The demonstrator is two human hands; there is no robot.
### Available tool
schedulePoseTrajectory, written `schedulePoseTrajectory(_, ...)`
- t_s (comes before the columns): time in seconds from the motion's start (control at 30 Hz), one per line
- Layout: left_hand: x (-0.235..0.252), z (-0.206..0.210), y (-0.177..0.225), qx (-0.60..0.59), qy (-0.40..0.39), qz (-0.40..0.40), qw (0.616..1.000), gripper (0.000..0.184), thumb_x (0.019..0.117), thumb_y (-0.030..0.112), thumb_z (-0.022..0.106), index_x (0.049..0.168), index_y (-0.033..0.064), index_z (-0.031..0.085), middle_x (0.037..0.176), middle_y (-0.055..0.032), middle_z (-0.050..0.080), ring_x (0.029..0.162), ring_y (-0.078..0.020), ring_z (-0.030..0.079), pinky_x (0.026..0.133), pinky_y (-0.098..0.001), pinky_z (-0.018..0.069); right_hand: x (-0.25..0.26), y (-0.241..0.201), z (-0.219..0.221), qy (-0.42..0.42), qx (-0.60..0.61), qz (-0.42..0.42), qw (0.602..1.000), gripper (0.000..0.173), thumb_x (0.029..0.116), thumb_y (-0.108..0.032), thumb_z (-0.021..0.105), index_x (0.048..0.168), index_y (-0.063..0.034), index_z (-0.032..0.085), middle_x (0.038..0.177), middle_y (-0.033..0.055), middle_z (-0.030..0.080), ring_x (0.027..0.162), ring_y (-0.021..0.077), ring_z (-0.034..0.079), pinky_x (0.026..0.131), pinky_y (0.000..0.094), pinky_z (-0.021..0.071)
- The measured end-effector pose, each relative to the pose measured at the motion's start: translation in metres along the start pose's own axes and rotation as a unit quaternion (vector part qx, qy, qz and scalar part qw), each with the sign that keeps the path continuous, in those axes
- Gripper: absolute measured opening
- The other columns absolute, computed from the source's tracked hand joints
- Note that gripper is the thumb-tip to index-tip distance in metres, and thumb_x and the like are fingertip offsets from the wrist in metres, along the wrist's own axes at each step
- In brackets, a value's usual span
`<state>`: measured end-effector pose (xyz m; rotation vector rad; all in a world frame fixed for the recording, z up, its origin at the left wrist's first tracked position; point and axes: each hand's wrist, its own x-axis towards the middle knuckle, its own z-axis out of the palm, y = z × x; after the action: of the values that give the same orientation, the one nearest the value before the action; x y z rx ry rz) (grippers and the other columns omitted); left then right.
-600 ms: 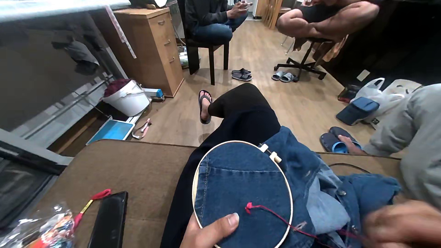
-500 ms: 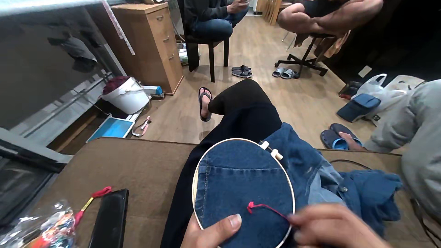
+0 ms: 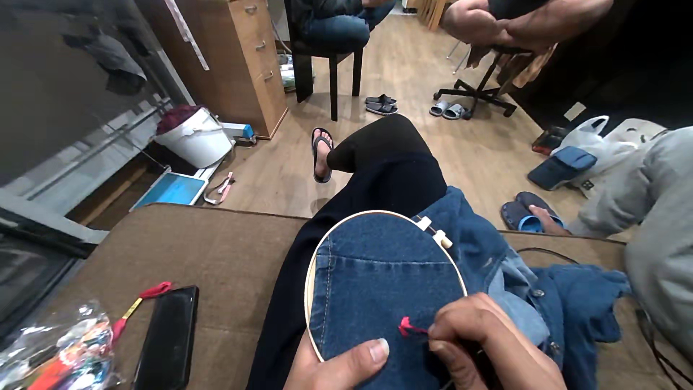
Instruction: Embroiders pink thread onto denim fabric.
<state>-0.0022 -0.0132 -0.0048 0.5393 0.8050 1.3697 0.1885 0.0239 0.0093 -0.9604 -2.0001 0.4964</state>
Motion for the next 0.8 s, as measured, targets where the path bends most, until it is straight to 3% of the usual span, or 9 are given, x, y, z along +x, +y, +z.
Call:
schedulePoseTrajectory(0.07, 0.0, 0.0, -0.001, -0.001, -0.002, 0.005, 1.0, 0.034, 0.0878, -0.015, 0.063, 0.116, 0.0041, 0.057, 0.099, -0.0057, 0.078, 0.092, -0.0155, 0.076, 0.088, -0.036, 0.0628, -0.002, 0.001, 0.0, 0.013, 0.016, 0.003, 1.0, 0.019, 0.1066, -0.023, 0.054, 0.099, -0.0079, 0.061, 0.093, 0.0058, 0.065, 0.092, 0.0104, 0.061, 0.087, 0.024, 0.0472)
schedulePoseTrajectory(0.13, 0.001, -0.001, -0.002, -0.005, -0.009, 0.007, 1.0, 0.036, 0.0872, -0.015, 0.064, 0.117, 0.0039, 0.057, 0.101, -0.0065, 0.078, 0.093, -0.0164, 0.076, 0.089, -0.0369, 0.0627, -0.004, 0.002, 0.0, 0.021, 0.019, 0.005, 1.0, 0.017, 0.1065, -0.023, 0.055, 0.1, -0.008, 0.06, 0.103, 0.0059, 0.066, 0.104, 0.0084, 0.062, 0.094, 0.0208, 0.0486)
schedulePoseTrajectory(0.2, 0.001, -0.001, -0.002, -0.009, -0.012, 0.005, 1.0, 0.037, 0.0865, -0.015, 0.065, 0.117, 0.004, 0.056, 0.101, -0.0071, 0.078, 0.094, -0.017, 0.076, 0.09, -0.0378, 0.0625, -0.006, 0.002, 0.001, 0.015, -0.014, -0.001, 1.0, 0.015, 0.1061, -0.023, 0.056, 0.101, -0.0096, 0.061, 0.108, 0.0065, 0.07, 0.11, 0.0124, 0.062, 0.099, 0.0269, 0.0465)
schedulePoseTrajectory(0.27, 0.002, -0.003, -0.004, -0.009, -0.019, 0.003, 1.0, 0.037, 0.0866, -0.015, 0.065, 0.117, 0.0045, 0.057, 0.102, -0.007, 0.078, 0.095, -0.0171, 0.076, 0.09, -0.0382, 0.0622, -0.011, 0.001, 0.006, 0.015, -0.079, -0.026, 0.996, 0.012, 0.1051, -0.022, 0.057, 0.101, -0.0124, 0.064, 0.103, 0.0055, 0.072, 0.107, 0.0174, 0.063, 0.096, 0.0335, 0.0448)
schedulePoseTrajectory(0.4, 0.004, -0.007, -0.005, -0.024, -0.022, -0.013, 0.999, 0.033, 0.0881, -0.013, 0.065, 0.116, 0.0032, 0.06, 0.101, -0.0096, 0.078, 0.094, -0.0191, 0.076, 0.09, -0.0397, 0.0621, -0.021, 0.004, 0.013, 0.022, -0.159, -0.072, 0.984, 0.009, 0.1046, -0.016, 0.052, 0.101, -0.0157, 0.06, 0.092, 0.0034, 0.063, 0.093, 0.018, 0.058, 0.088, 0.0324, 0.0408)
schedulePoseTrajectory(0.53, 0.005, -0.009, -0.006, -0.031, -0.018, -0.027, 0.999, 0.032, 0.089, -0.013, 0.064, 0.117, 0.0024, 0.059, 0.102, -0.0109, 0.078, 0.094, -0.0208, 0.076, 0.09, -0.0411, 0.0622, -0.027, 0.006, 0.006, -0.003, -0.181, -0.064, 0.981, 0.011, 0.104, -0.015, 0.052, 0.099, -0.0149, 0.062, 0.089, 0.0042, 0.065, 0.09, 0.02, 0.059, 0.086, 0.034, 0.0408)
schedulePoseTrajectory(0.63, 0.004, -0.009, -0.007, -0.03, -0.02, -0.02, 0.999, 0.032, 0.0889, -0.013, 0.064, 0.117, 0.0028, 0.059, 0.102, -0.01, 0.078, 0.094, -0.02, 0.076, 0.09, -0.0404, 0.0623, -0.033, 0.004, -0.006, -0.007, -0.125, -0.045, 0.991, 0.01, 0.1028, -0.016, 0.056, 0.099, -0.0124, 0.064, 0.094, 0.007, 0.068, 0.095, 0.0203, 0.061, 0.09, 0.0346, 0.0422)
schedulePoseTrajectory(0.73, 0.002, -0.007, -0.006, -0.018, -0.026, 0.0, 0.999, 0.034, 0.0884, -0.013, 0.066, 0.117, 0.0046, 0.06, 0.102, -0.0079, 0.078, 0.093, -0.0177, 0.076, 0.09, -0.0377, 0.0626, -0.033, -0.004, -0.022, 0.042, -0.002, -0.005, 0.999, 0.012, 0.1018, -0.019, 0.062, 0.098, -0.0079, 0.065, 0.104, 0.006, 0.059, 0.103, 0.0057, 0.059, 0.093, 0.0166, 0.0485)
schedulePoseTrajectory(0.8, 0.001, -0.007, -0.008, -0.011, -0.032, 0.01, 0.999, 0.034, 0.0885, -0.011, 0.067, 0.117, 0.0056, 0.06, 0.103, -0.0069, 0.078, 0.094, -0.0168, 0.076, 0.09, -0.037, 0.0626, -0.031, -0.011, -0.026, 0.048, 0.061, 0.012, 0.997, 0.012, 0.1015, -0.015, 0.063, 0.098, -0.0042, 0.065, 0.098, 0.0064, 0.06, 0.096, 0.0047, 0.061, 0.087, 0.0166, 0.0514)
